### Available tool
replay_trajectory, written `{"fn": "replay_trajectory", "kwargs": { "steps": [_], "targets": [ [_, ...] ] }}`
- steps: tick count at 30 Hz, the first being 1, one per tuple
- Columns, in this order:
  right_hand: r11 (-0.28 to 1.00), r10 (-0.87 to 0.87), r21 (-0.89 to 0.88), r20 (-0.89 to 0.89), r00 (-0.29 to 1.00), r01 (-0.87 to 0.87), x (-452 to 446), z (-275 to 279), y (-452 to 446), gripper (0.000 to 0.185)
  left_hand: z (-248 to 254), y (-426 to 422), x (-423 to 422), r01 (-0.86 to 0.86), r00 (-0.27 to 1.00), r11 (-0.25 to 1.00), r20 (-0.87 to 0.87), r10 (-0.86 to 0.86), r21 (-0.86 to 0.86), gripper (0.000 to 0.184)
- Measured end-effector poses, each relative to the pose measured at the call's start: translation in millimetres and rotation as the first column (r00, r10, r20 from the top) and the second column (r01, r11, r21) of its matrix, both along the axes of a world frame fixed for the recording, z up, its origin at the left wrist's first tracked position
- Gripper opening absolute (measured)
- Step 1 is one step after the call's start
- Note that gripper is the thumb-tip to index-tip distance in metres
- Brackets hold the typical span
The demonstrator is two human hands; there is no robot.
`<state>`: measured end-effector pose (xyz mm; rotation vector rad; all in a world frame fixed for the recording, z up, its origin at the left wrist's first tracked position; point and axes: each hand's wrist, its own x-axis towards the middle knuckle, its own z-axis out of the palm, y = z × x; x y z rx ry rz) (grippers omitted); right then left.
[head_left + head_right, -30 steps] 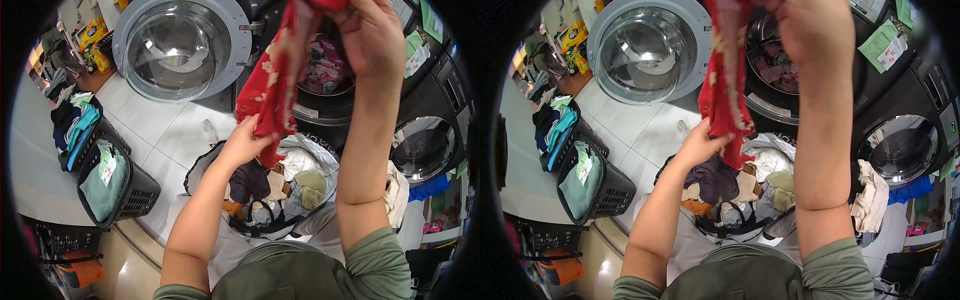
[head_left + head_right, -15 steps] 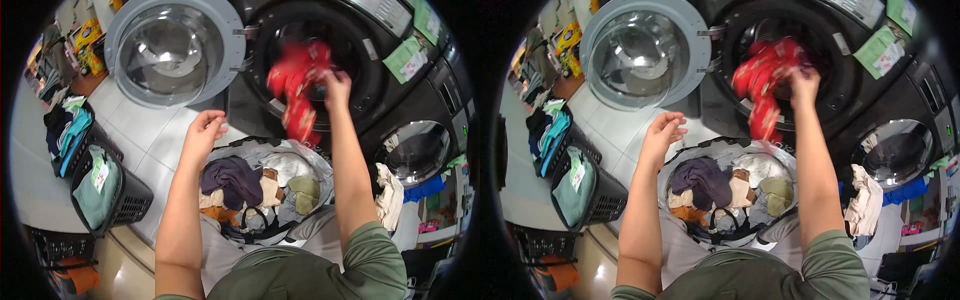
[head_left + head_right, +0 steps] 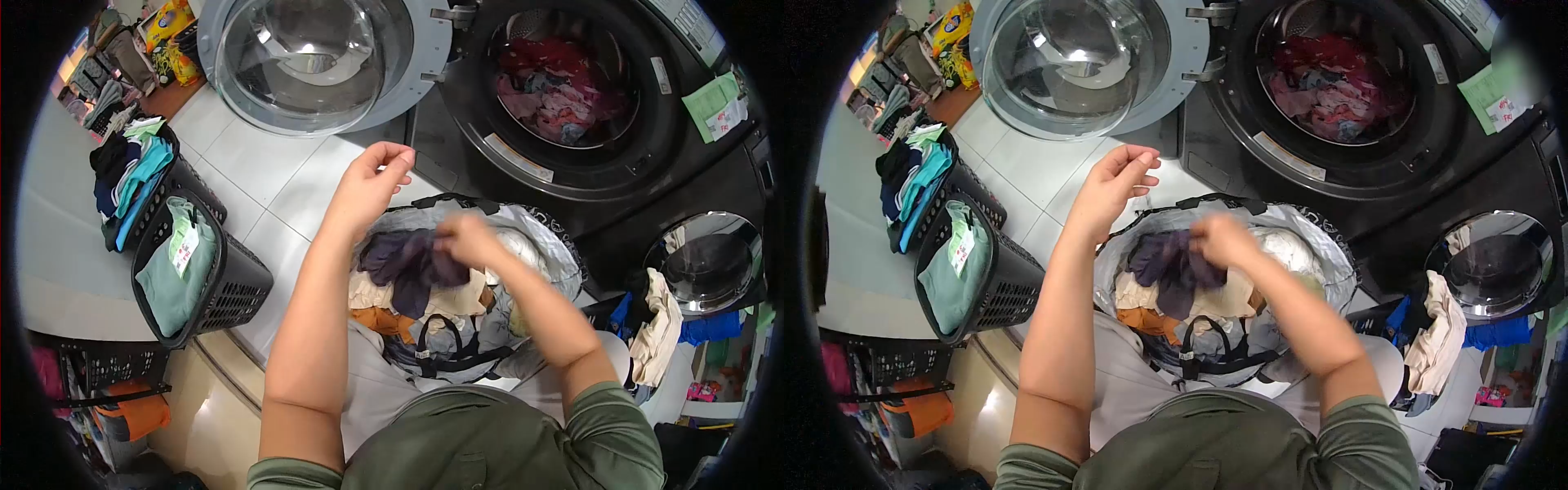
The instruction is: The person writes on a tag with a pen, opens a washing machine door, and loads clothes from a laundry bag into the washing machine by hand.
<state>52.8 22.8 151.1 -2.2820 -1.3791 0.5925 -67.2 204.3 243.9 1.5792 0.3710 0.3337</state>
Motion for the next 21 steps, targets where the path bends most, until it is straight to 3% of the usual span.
{"fn": "replay_trajectory", "kwargs": {
  "steps": [1, 3, 5, 7, 8, 9, 11, 12, 13, 14, 15, 16, 17, 18, 19, 20, 21],
  "targets": [
    [0.961, 0.055, 0.266, 0.087, 0.995, -0.076, 13, 51, -2, 0.021, 0, -3, -3, 0.063, 0.997, 0.993, 0.034, -0.067, 0.099, 0.043],
    [0.849, -0.104, 0.511, -0.083, 0.991, 0.132, 21, 137, -6, 0.022, 10, -11, -12, 0.239, 0.961, 0.913, 0.057, -0.272, 0.331, 0.064],
    [0.582, -0.020, 0.749, -0.374, 0.927, 0.315, 33, 170, -4, 0.024, -4, -23, -4, 0.271, 0.943, 0.885, 0.079, -0.323, 0.378, 0.062],
    [0.628, -0.051, 0.769, -0.108, 0.993, 0.117, 47, 179, -4, 0.023, 8, -27, -4, 0.079, 0.981, 0.993, 0.168, -0.092, 0.082, 0.056],
    [0.707, -0.094, 0.692, -0.117, 0.989, 0.149, 54, 181, -10, 0.044, 15, -28, -4, -0.012, 0.983, 0.997, 0.184, 0.026, -0.076, 0.052],
    [0.663, -0.078, 0.722, -0.199, 0.977, 0.200, 52, 176, -13, 0.055, 18, -31, -3, -0.097, 0.973, 0.967, 0.180, 0.142, -0.236, 0.050],
    [0.577, -0.018, 0.762, -0.346, 0.938, 0.293, 44, 152, -15, 0.078, 15, -27, -6, 0.184, 0.933, 0.866, 0.360, -0.005, -0.464, 0.042],
    [0.797, -0.061, 0.585, 0.324, 0.944, -0.149, 43, 131, -14, 0.102, 16, -33, -8, 0.207, 0.944, 0.915, 0.315, -0.095, -0.346, 0.041],
    [0.857, 0.189, 0.513, -0.410, 0.892, 0.054, 6, 117, -12, 0.094, 17, -41, -12, 0.239, 0.950, 0.945, 0.253, -0.181, -0.224, 0.040],
    [0.971, 0.038, 0.236, -0.303, 0.952, 0.036, 6, 87, -13, 0.080, 2, -38, -7, 0.243, 0.944, 0.970, 0.228, -0.238, 0.006, 0.040],
    [0.840, 0.145, 0.519, -0.494, 0.857, 0.157, -6, 80, -11, 0.059, 9, -37, -9, 0.142, 0.961, 0.937, 0.184, -0.208, 0.320, 0.039],
    [0.942, 0.029, 0.290, -0.578, 0.816, 0.172, 11, 85, -15, 0.050, 6, -35, -9, 0.015, 0.977, 0.899, 0.184, -0.107, 0.438, 0.038],
    [0.930, -0.056, 0.218, -0.712, 0.699, 0.297, 28, 90, -16, 0.040, -1, -30, -8, -0.115, 0.979, 0.827, 0.202, 0.002, 0.550, 0.036],
    [0.873, -0.212, 0.174, -0.706, 0.675, 0.456, 59, 94, -20, 0.033, -3, -22, -11, -0.176, 0.977, 0.820, 0.196, 0.080, 0.545, 0.034],
    [0.655, -0.212, 0.305, -0.803, 0.556, 0.691, 86, 101, -23, 0.027, -4, -14, -12, -0.240, 0.968, 0.812, 0.198, 0.157, 0.532, 0.032],
    [0.372, 0.040, 0.451, -0.881, 0.472, 0.811, 120, 104, -29, 0.025, -5, -7, -13, -0.304, 0.949, 0.851, 0.212, 0.232, 0.429, 0.027],
    [0.093, 0.243, 0.578, -0.803, 0.545, 0.810, 161, 100, -37, 0.026, -5, -2, -13, -0.351, 0.929, 0.878, 0.236, 0.284, 0.325, 0.025]
  ]
}}
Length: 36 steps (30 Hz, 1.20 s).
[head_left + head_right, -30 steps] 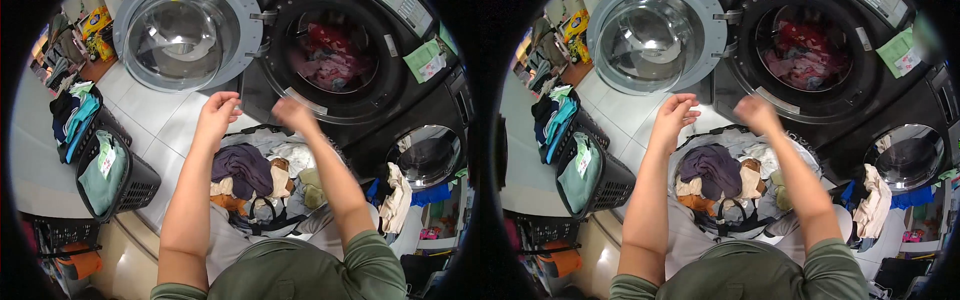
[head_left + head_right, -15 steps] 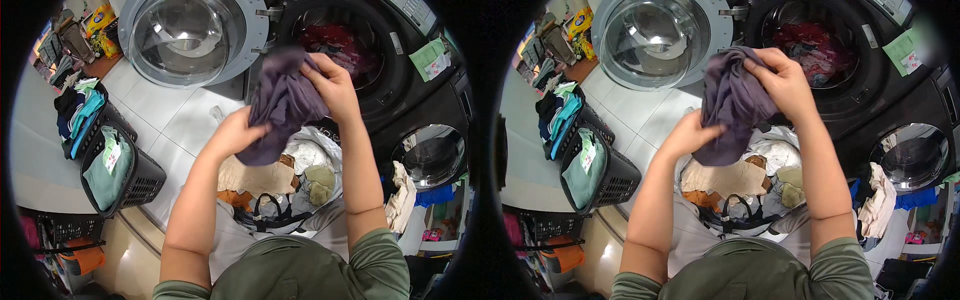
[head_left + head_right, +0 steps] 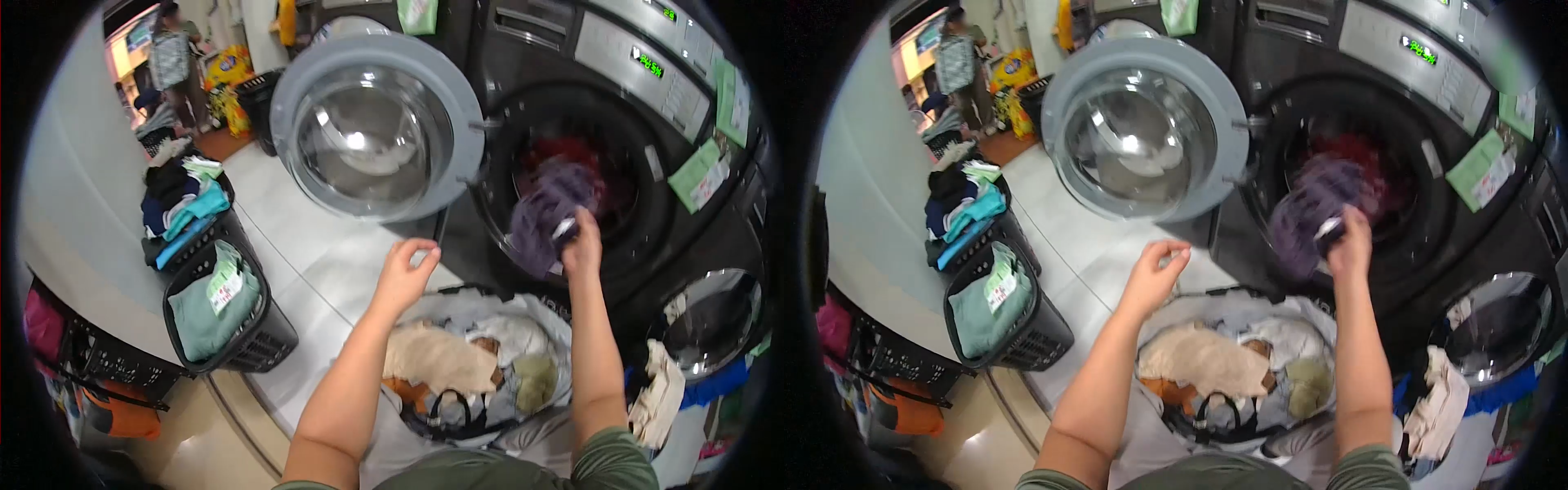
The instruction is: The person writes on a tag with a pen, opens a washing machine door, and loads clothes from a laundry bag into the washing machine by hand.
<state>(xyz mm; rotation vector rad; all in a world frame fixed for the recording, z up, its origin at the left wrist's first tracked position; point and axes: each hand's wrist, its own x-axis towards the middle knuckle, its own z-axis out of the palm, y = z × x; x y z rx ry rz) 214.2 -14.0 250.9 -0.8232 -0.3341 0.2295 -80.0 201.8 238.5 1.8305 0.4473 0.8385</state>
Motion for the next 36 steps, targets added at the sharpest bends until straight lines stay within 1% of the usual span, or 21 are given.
{"fn": "replay_trajectory", "kwargs": {
  "steps": [2, 3, 4, 5, 6, 7, 9, 10, 13, 16, 17, 18, 19, 21, 23, 26, 27, 29, 32, 33, 36],
  "targets": [
    [0.886, -0.464, 0.002, -0.042, 0.885, 0.464, -9, 10, -6, 0.032, -15, 7, 9, -0.028, 0.999, 0.981, 0.015, 0.032, -0.194, 0.023],
    [0.973, -0.164, -0.119, 0.245, 0.956, 0.197, 18, -33, -15, 0.021, -14, 6, 10, -0.004, 1.000, 0.966, 0.006, 0.006, -0.258, 0.023],
    [0.896, -0.265, -0.309, 0.205, 0.942, 0.319, -22, -56, 14, 0.010, -11, 5, 10, 0.019, 1.000, 0.947, -0.007, -0.023, -0.321, 0.023],
    [0.588, 0.139, -0.802, 0.226, 0.964, 0.103, -36, -97, 20, 0.010, -10, 2, 10, 0.050, 0.999, 0.950, -0.005, -0.054, -0.307, 0.022],
    [0.275, 0.313, -0.961, 0.061, 0.948, -0.029, -71, -142, 30, 0.028, -10, -3, 12, 0.081, 0.996, 0.952, -0.003, -0.086, -0.296, 0.022],
    [-0.091, 0.491, -0.991, -0.128, 0.862, -0.096, -107, -186, 40, 0.047, -9, -5, 14, 0.110, 0.993, 0.952, 0.000, -0.115, -0.286, 0.021],
    [-0.236, 0.595, -0.970, -0.096, 0.798, 0.059, -179, -283, 41, 0.096, -4, -10, 14, 0.141, 0.985, 0.934, -0.044, -0.164, -0.328, 0.022],
    [-0.347, 0.660, -0.928, -0.139, 0.738, 0.136, -213, -279, 40, 0.097, -2, -12, 11, 0.155, 0.979, 0.922, -0.069, -0.192, -0.354, 0.022],
    [-0.234, 0.583, -0.968, -0.063, 0.810, 0.093, -232, -275, 29, 0.073, 5, -15, 1, 0.167, 0.962, 0.917, -0.142, -0.232, -0.363, 0.024],
    [-0.165, 0.818, -0.985, -0.106, 0.565, 0.053, -199, -266, 21, 0.037, 0, -9, 3, 0.207, 0.960, 0.913, -0.106, -0.258, -0.350, 0.025],
    [-0.124, 0.819, -0.961, 0.042, 0.572, 0.247, -194, -269, 21, 0.021, -4, -9, 2, 0.224, 0.958, 0.908, -0.092, -0.272, -0.354, 0.025],
    [-0.218, 0.725, -0.941, 0.022, 0.688, 0.259, -188, -268, 26, 0.032, -5, -8, 1, 0.222, 0.958, 0.903, -0.089, -0.272, -0.368, 0.025],
    [-0.179, 0.684, -0.969, 0.002, 0.729, 0.171, -177, -265, 23, 0.050, -2, -6, 4, 0.221, 0.957, 0.893, -0.089, -0.276, -0.392, 0.025],
    [-0.121, 0.604, -0.933, 0.201, 0.771, 0.338, -185, -266, 14, 0.055, -4, -9, 8, 0.243, 0.954, 0.876, -0.059, -0.293, -0.417, 0.025],
    [-0.235, 0.623, -0.969, -0.208, 0.754, -0.074, -201, -262, 14, 0.051, -2, -12, 9, 0.261, 0.952, 0.869, -0.036, -0.304, -0.421, 0.024],
    [0.122, 0.661, -0.991, 0.119, 0.741, 0.050, -232, -256, 13, 0.042, 3, -12, 8, 0.239, 0.952, 0.877, -0.077, -0.296, -0.417, 0.024],
    [0.152, 0.675, -0.986, 0.152, 0.722, 0.066, -228, -238, 17, 0.038, 9, -11, 6, 0.240, 0.953, 0.874, -0.068, -0.295, -0.421, 0.025],
    [0.263, 0.674, -0.955, 0.281, 0.683, 0.135, -209, -158, 26, 0.028, 11, -4, 4, 0.267, 0.947, 0.863, -0.052, -0.318, -0.429, 0.030],
    [0.554, 0.566, -0.830, 0.320, 0.760, -0.063, -172, 4, 29, 0.019, 18, -5, -6, 0.521, 0.853, 0.832, 0.081, -0.516, -0.189, 0.052],
    [0.733, 0.426, -0.680, 0.474, 0.771, 0.013, -162, 29, 30, 0.018, 19, -2, -9, 0.600, 0.791, 0.793, -0.071, -0.608, -0.108, 0.076],
    [0.889, 0.315, -0.450, 0.480, 0.819, -0.078, -161, 111, 29, 0.018, 11, -28, -6, 0.714, 0.660, 0.696, -0.257, -0.706, -0.078, 0.069]
  ]
}}
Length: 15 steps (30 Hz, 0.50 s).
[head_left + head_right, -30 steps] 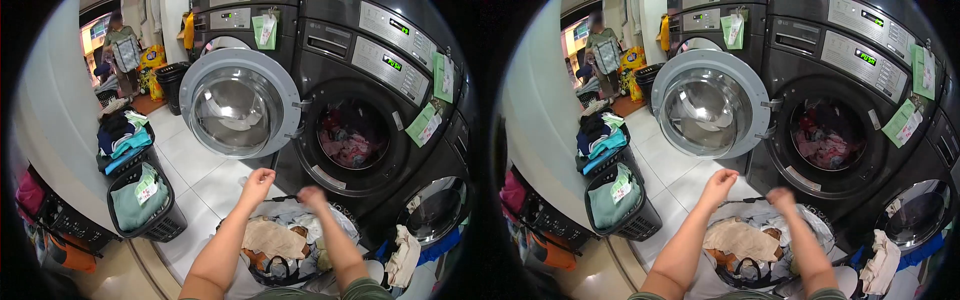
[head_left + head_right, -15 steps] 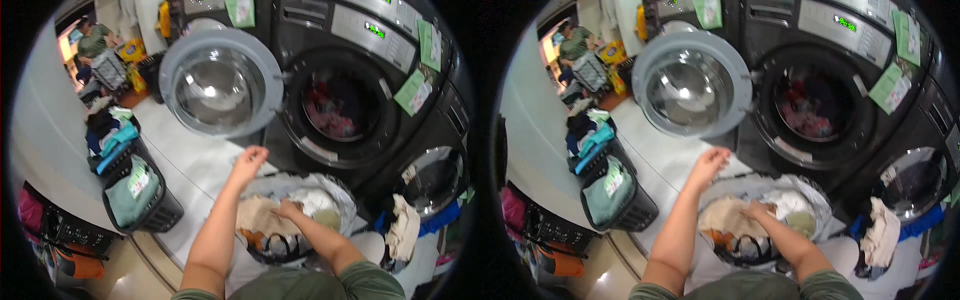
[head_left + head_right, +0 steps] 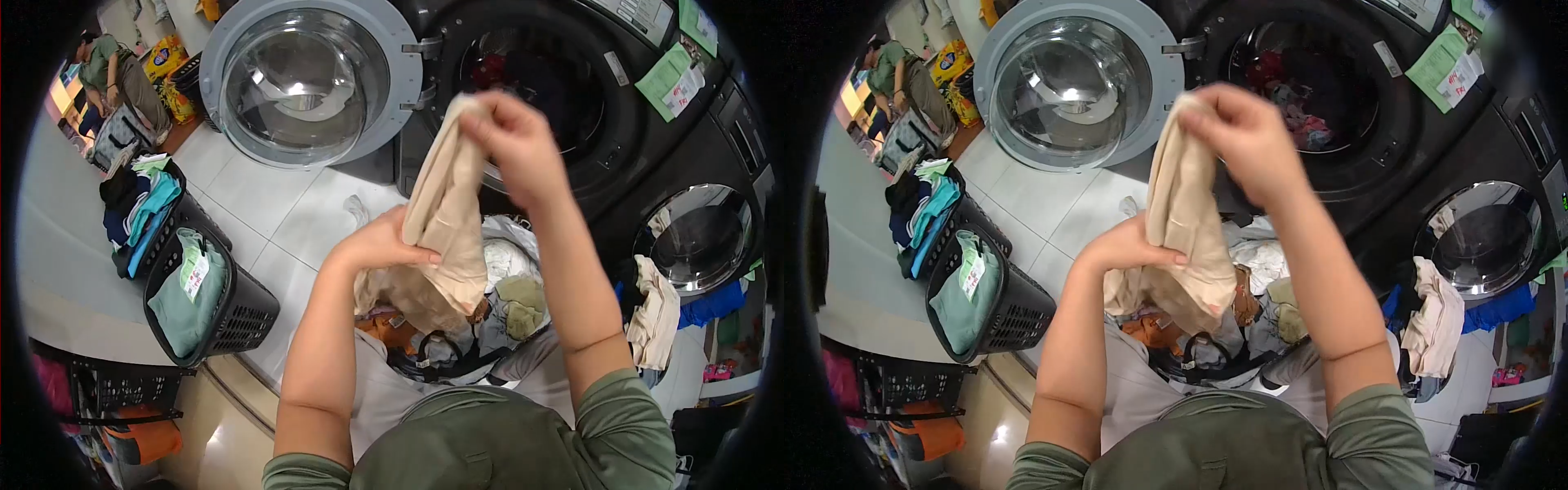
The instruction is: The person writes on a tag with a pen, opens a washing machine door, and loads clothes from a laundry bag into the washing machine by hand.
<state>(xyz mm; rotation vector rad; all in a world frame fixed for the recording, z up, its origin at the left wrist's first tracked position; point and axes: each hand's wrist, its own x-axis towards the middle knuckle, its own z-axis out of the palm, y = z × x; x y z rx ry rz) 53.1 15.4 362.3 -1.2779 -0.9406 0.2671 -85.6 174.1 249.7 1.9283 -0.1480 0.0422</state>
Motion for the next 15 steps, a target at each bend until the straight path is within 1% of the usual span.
{"fn": "replay_trajectory", "kwargs": {
  "steps": [1, 2, 3, 4, 5, 6, 7, 8, 9, 10, 11, 12, 13, 14, 15],
  "targets": [
    [0.997, -0.015, 0.079, 0.011, 1.000, 0.014, 6, 17, -3, 0.019, -5, 2, 4, -0.038, 0.987, 0.976, -0.144, 0.070, 0.214, 0.056],
    [0.987, -0.032, 0.158, 0.019, 0.999, 0.028, 13, 27, -7, 0.020, -3, 3, 10, -0.219, 0.954, 0.971, -0.186, 0.233, 0.095, 0.052],
    [0.960, 0.050, 0.276, -0.030, 0.998, -0.040, 24, 33, -11, 0.023, 3, 4, 16, -0.398, 0.891, 0.917, -0.246, 0.383, -0.013, 0.048],
    [0.914, 0.135, 0.394, -0.068, 0.988, -0.098, 30, 35, -14, 0.026, 10, 2, 18, -0.565, 0.798, 0.818, -0.321, 0.509, -0.106, 0.044],
    [0.945, 0.135, 0.311, -0.083, 0.987, -0.103, 29, 30, -16, 0.038, 20, -6, 13, -0.512, 0.846, 0.599, -0.239, 0.477, -0.616, 0.040],
    [0.995, 0.050, 0.079, 0.195, 0.980, -0.066, 28, 12, -13, 0.062, 26, -8, 10, -0.376, 0.904, 0.528, -0.178, 0.388, -0.761, 0.041],
    [0.993, 0.031, -0.120, 0.375, 0.927, 0.015, 22, -12, -9, 0.068, 31, -9, 8, -0.226, 0.947, 0.430, -0.094, 0.307, -0.874, 0.041],
    [0.959, 0.117, -0.283, 0.366, 0.923, -0.010, 6, -46, -5, 0.074, 32, -10, 6, -0.069, 0.971, 0.306, 0.006, 0.237, -0.950, 0.042],
    [0.923, 0.179, -0.376, 0.219, 0.959, -0.086, -13, -83, 1, 0.080, 27, -9, 3, -0.034, 0.979, 0.407, 0.052, 0.198, -0.913, 0.046],
    [0.890, 0.178, -0.438, 0.082, 0.981, -0.125, -18, -108, 5, 0.087, 23, -10, 5, -0.062, 0.967, 0.510, 0.074, 0.244, -0.858, 0.044],
    [0.842, 0.127, -0.520, -0.067, 0.990, -0.143, -2, -120, 5, 0.067, 19, -12, 6, -0.102, 0.952, 0.602, 0.097, 0.289, -0.792, 0.043],
    [0.794, 0.074, -0.588, -0.159, 0.985, -0.155, 22, -118, 5, 0.047, 14, -11, 5, -0.152, 0.935, 0.685, 0.120, 0.333, -0.712, 0.041],
    [0.842, -0.078, -0.527, -0.338, 0.938, -0.119, 41, -99, 6, 0.041, 4, 3, 10, -0.216, 0.948, 0.710, 0.029, 0.316, -0.670, 0.039],
    [0.945, -0.190, -0.327, -0.495, 0.848, 0.020, 77, -94, 7, 0.032, 5, 9, 8, -0.327, 0.922, 0.707, -0.047, 0.385, -0.627, 0.036],
    [0.935, -0.335, -0.287, -0.534, 0.776, 0.207, 136, -97, 3, 0.031, 9, 14, 7, -0.430, 0.884, 0.694, -0.111, 0.455, -0.577, 0.033]
  ]
}}
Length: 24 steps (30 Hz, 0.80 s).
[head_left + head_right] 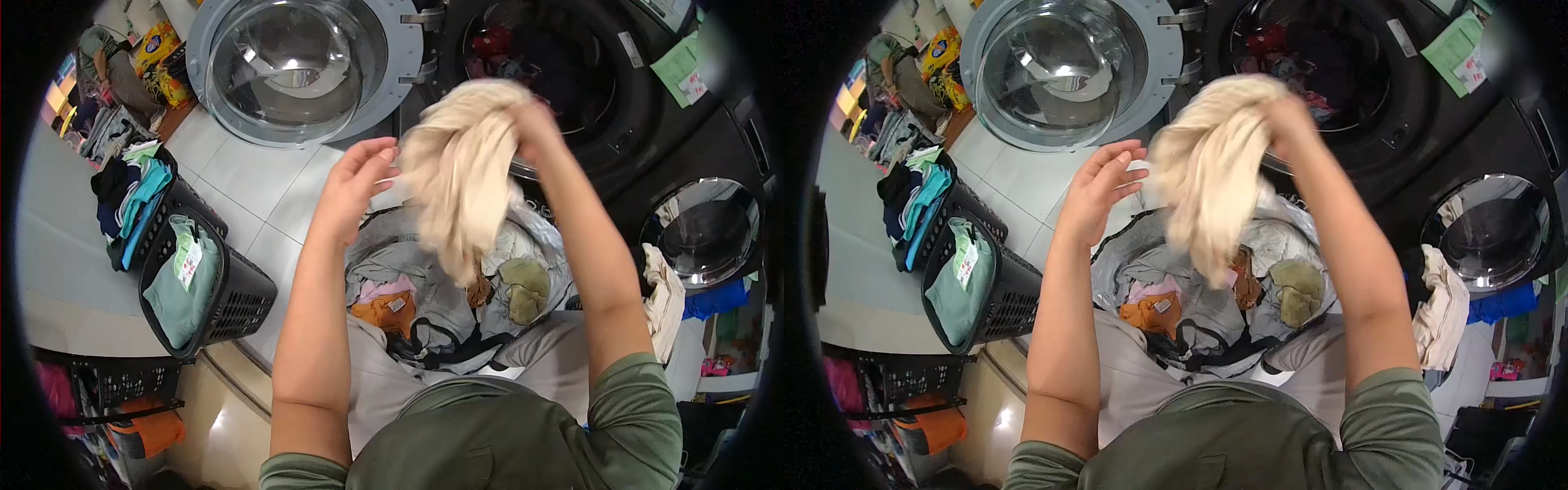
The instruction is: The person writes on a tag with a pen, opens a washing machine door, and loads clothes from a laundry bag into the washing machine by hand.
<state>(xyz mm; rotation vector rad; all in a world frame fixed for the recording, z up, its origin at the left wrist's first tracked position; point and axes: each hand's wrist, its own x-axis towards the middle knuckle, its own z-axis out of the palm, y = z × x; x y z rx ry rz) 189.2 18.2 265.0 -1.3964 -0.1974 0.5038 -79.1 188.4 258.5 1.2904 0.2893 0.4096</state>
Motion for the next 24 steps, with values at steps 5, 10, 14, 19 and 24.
{"fn": "replay_trajectory", "kwargs": {
  "steps": [5, 10, 14, 19, 24],
  "targets": [
    [0.935, -0.349, 0.246, 0.526, 0.776, 0.254, 56, 22, -36, 0.037, -7, 25, -2, -0.198, 0.980, 0.961, -0.053, 0.191, -0.192, 0.026],
    [0.354, 0.771, -0.870, 0.064, 0.634, -0.343, -90, -194, 10, 0.049, -7, 20, 12, -0.182, 0.982, 0.975, -0.076, 0.173, -0.127, 0.024],
    [0.272, 0.847, -0.924, 0.097, 0.523, -0.269, -191, -276, -16, 0.046, -6, 18, 9, -0.166, 0.982, 0.982, -0.107, 0.156, -0.086, 0.023],
    [0.529, 0.708, -0.760, 0.150, 0.690, -0.378, -129, -164, -20, 0.013, -11, 19, 8, -0.022, 0.990, 0.999, -0.141, 0.016, -0.040, 0.029],
    [0.858, 0.471, 0.117, 0.209, 0.857, -0.500, -132, 8, -25, 0.016, -5, -3, -2, 0.294, 0.954, 0.814, -0.201, -0.221, 0.501, 0.081]
  ]
}}
